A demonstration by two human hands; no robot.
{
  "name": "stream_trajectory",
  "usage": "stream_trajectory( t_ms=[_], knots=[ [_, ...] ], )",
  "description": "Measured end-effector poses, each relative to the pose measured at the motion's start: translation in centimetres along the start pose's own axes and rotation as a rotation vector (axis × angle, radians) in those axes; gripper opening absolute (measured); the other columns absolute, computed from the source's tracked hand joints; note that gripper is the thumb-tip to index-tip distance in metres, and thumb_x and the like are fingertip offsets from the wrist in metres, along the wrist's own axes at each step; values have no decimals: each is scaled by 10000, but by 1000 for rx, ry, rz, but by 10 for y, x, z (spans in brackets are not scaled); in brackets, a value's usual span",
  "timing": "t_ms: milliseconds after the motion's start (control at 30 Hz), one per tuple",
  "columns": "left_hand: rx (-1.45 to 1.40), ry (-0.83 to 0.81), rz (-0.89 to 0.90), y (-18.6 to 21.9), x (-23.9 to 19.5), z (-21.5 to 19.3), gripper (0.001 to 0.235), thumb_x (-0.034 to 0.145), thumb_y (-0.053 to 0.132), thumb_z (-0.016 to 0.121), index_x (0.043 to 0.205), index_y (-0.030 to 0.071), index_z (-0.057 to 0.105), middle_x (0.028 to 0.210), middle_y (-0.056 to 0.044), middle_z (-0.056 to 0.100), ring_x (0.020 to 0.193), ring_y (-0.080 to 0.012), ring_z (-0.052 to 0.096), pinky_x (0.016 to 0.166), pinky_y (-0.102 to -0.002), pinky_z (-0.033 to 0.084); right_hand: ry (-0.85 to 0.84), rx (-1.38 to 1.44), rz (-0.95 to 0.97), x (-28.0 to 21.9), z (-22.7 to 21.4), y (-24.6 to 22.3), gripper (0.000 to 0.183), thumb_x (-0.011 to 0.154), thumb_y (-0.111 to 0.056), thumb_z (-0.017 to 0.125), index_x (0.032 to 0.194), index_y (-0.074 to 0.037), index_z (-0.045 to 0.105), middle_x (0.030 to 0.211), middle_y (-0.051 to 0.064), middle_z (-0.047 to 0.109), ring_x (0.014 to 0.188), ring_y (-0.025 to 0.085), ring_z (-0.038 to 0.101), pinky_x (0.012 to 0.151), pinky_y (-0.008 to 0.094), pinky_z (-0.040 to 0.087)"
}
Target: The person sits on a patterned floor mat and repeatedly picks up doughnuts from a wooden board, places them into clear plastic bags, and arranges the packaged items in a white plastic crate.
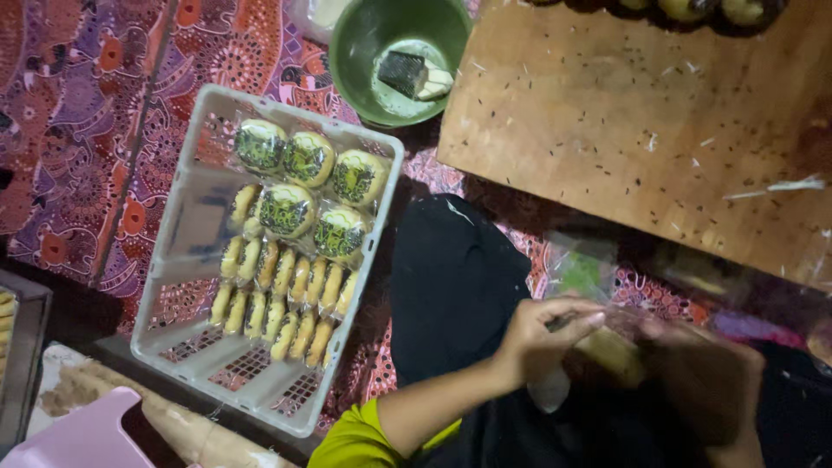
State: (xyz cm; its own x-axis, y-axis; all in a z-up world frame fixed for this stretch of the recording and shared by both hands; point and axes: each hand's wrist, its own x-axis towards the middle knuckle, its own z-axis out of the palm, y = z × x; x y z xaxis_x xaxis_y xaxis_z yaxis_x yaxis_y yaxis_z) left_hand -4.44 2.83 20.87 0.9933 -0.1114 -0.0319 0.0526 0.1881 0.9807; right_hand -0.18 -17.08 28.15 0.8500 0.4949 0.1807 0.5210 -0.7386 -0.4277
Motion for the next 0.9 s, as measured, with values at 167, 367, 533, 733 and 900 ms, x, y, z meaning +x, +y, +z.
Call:
stream_trajectory(
  t_ms=[167, 367, 533, 733, 900],
  knots=[
    [278, -223, 6, -5, -7, 13, 281, 1137, 245, 539, 1176, 27, 712, 1099, -62, 783, 956, -155, 730, 860, -314, 569, -141, -300, 12, 3, -1, -9, 219, 899, -204, 685, 1095, -127, 744, 935, 103, 698, 824, 251, 705, 733, 372, 580],
    [796, -526, 103, 34, -16, 9, 343, 996, 298, 554, 1227, 76, 675, 1136, -99, 749, 918, -238, 714, 747, -366, 537, -62, -78, 58, 18, 24, -8, 280, 890, -245, 720, 1126, -96, 733, 1003, 115, 706, 877, 248, 715, 776, 368, 590],
    [595, -487, 104, 52, -8, 3, 458, 984, 397, 558, 1275, 61, 668, 1223, -121, 715, 1046, -248, 685, 889, -379, 516, -75, 69, 75, 11, 37, -10, 342, 882, -278, 750, 1152, -71, 724, 1060, 125, 713, 921, 245, 724, 811, 364, 598],
    [-157, -429, 93, 53, 22, 14, 603, 971, 515, 563, 1332, 42, 660, 1328, -148, 675, 1201, -260, 649, 1060, -396, 491, -197, 484, 201, -44, 36, 2, 424, 873, -319, 785, 1184, -40, 713, 1128, 137, 722, 974, 242, 734, 854, 360, 608],
    [-787, -110, 4, 48, -19, -6, 727, 960, 613, 567, 1381, 27, 652, 1416, -170, 641, 1329, -269, 620, 1202, -410, 470, -99, 1111, 467, -92, 85, 0, 495, 865, -352, 814, 1209, -14, 704, 1184, 148, 729, 1018, 239, 743, 890, 357, 616]
  ],
)
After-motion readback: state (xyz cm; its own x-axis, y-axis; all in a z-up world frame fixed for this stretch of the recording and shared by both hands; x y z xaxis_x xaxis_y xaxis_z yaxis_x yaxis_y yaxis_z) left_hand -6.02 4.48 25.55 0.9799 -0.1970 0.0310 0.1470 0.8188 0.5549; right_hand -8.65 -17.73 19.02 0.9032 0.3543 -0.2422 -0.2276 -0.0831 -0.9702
